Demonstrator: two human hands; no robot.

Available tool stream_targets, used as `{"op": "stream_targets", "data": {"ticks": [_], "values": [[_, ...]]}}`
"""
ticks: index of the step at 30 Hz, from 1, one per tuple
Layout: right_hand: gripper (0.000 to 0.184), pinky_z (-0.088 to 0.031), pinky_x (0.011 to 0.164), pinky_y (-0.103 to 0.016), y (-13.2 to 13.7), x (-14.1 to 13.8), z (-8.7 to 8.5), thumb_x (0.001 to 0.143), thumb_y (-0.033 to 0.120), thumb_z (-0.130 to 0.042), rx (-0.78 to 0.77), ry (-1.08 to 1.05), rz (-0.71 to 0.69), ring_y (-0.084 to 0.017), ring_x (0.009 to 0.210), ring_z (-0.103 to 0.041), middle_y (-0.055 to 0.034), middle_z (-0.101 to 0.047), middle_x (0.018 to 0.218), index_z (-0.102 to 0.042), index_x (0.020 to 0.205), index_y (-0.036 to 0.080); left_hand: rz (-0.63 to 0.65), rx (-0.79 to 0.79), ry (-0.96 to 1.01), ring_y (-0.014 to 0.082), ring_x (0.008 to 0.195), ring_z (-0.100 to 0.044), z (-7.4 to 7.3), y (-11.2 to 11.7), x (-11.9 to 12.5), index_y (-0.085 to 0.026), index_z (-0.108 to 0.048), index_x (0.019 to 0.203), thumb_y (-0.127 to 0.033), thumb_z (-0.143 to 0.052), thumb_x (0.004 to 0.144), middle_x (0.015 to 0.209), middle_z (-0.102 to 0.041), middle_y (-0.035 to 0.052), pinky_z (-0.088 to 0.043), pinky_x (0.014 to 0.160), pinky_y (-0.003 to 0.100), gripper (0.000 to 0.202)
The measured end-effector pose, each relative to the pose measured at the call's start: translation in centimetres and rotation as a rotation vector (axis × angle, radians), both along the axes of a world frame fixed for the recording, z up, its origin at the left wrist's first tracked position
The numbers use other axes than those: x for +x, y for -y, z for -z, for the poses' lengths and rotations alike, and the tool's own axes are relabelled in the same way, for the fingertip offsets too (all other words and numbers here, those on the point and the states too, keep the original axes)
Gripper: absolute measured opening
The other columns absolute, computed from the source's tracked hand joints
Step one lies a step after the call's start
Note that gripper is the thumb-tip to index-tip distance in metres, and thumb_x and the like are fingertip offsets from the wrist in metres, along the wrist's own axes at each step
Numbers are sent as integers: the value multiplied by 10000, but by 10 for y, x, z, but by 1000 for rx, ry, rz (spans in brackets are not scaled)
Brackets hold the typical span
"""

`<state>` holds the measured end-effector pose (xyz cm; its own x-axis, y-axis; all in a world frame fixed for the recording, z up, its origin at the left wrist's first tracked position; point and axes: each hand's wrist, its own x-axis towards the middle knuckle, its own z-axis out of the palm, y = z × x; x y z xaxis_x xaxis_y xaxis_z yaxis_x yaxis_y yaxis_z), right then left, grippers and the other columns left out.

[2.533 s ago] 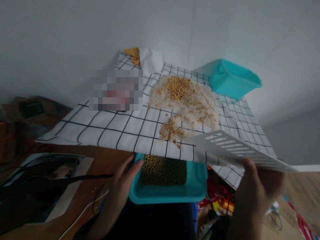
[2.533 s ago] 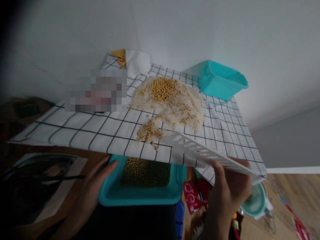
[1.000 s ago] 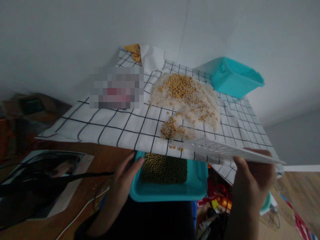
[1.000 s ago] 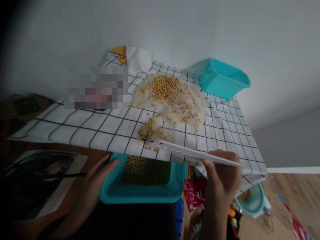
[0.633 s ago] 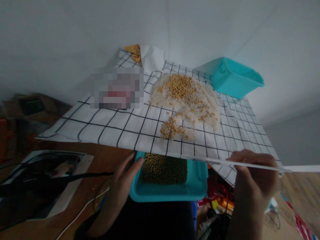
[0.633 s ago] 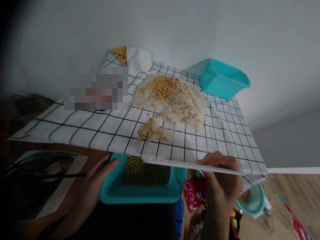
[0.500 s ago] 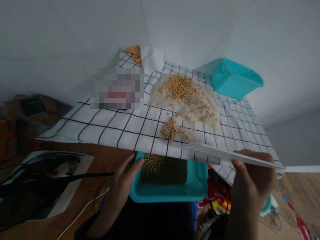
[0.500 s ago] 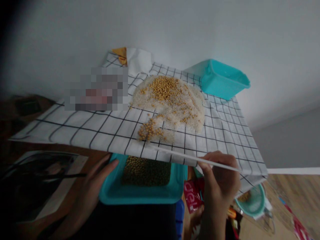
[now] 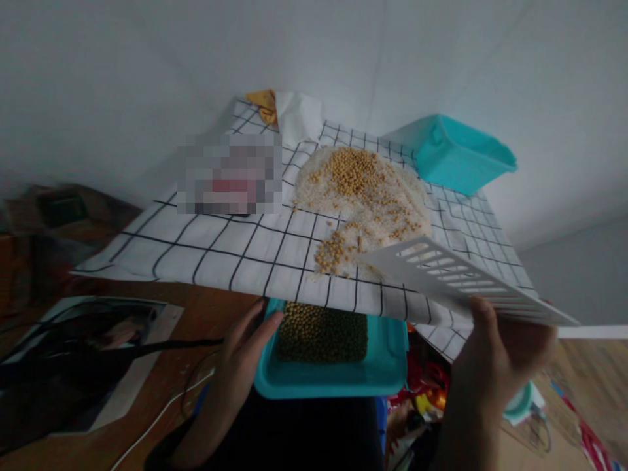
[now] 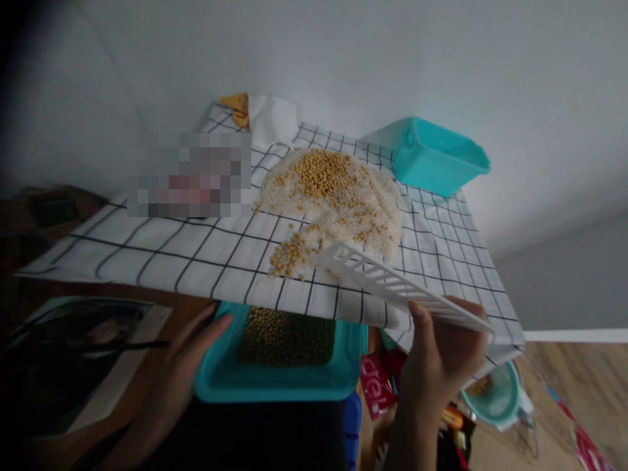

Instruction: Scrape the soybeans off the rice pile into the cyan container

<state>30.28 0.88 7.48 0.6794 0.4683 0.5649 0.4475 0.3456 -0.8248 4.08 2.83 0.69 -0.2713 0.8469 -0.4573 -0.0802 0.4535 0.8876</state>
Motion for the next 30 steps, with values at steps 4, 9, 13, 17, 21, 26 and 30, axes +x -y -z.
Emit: {"op": "stream_targets", "data": {"ticks": [4, 9, 13, 17, 21, 26, 30], "values": [[298, -435, 658, -279, 3, 0, -1, 687, 191, -837, -20, 1, -6, -132, 684, -550, 39, -576, 750, -596, 861, 191, 11, 4, -15, 294, 1228, -623, 0, 1, -1, -244, -736, 1000, -468, -744, 673, 1183, -754, 18, -447, 1089, 369, 396], [261, -405, 625, -272, 4, 0, 0, 696, 209, -837, -75, 47, -45, -124, 644, -529, 39, -587, 731, -621, 841, 194, 24, 29, -20, 288, 1154, -668, -3, 0, 0, -254, -749, 957, -474, -729, 677, 1095, -782, 20, -491, 1036, 351, 357], [253, -387, 634, -272, 2, 1, 3, 683, 270, -844, -28, 115, -59, -119, 650, -509, 39, -566, 728, -617, 763, 190, 37, 47, -39, 295, 1156, -667, -4, 0, 1, -256, -752, 965, -476, -717, 695, 1102, -781, 22, -485, 1043, 363, 350], [252, -394, 637, -275, 4, 1, 3, 683, 271, -836, -49, 103, -73, -129, 669, -525, 31, -579, 732, -611, 762, 188, 36, 55, -45, 286, 1166, -662, -4, 2, 0, -261, -749, 970, -467, -713, 702, 1109, -781, 14, -483, 1043, 347, 341], [249, -400, 636, -278, 5, -1, 2, 691, 233, -824, -39, 127, -138, -130, 653, -537, 31, -591, 704, -584, 739, 187, 55, 58, -17, 285, 1165, -661, -4, 1, 0, -250, -742, 979, -476, -713, 694, 1117, -779, 13, -474, 1054, 352, 365], [200, -450, 684, -322, 4, 0, 1, 737, 177, -746, 59, 186, -331, -159, 633, -589, 31, -607, 637, -548, 723, 198, 63, 100, -17, 270, 1136, -678, -7, -1, 2, -264, -745, 940, -455, -697, 695, 1075, -791, 4, -491, 1028, 329, 315], [204, -445, 682, -318, 3, -2, 0, 731, 169, -754, 57, 159, -318, -157, 631, -582, 37, -603, 632, -553, 737, 202, 51, 59, -38, 271, 1161, -665, -5, 0, 1, -257, -737, 965, -466, -705, 692, 1110, -781, 12, -487, 1033, 330, 345]]}}
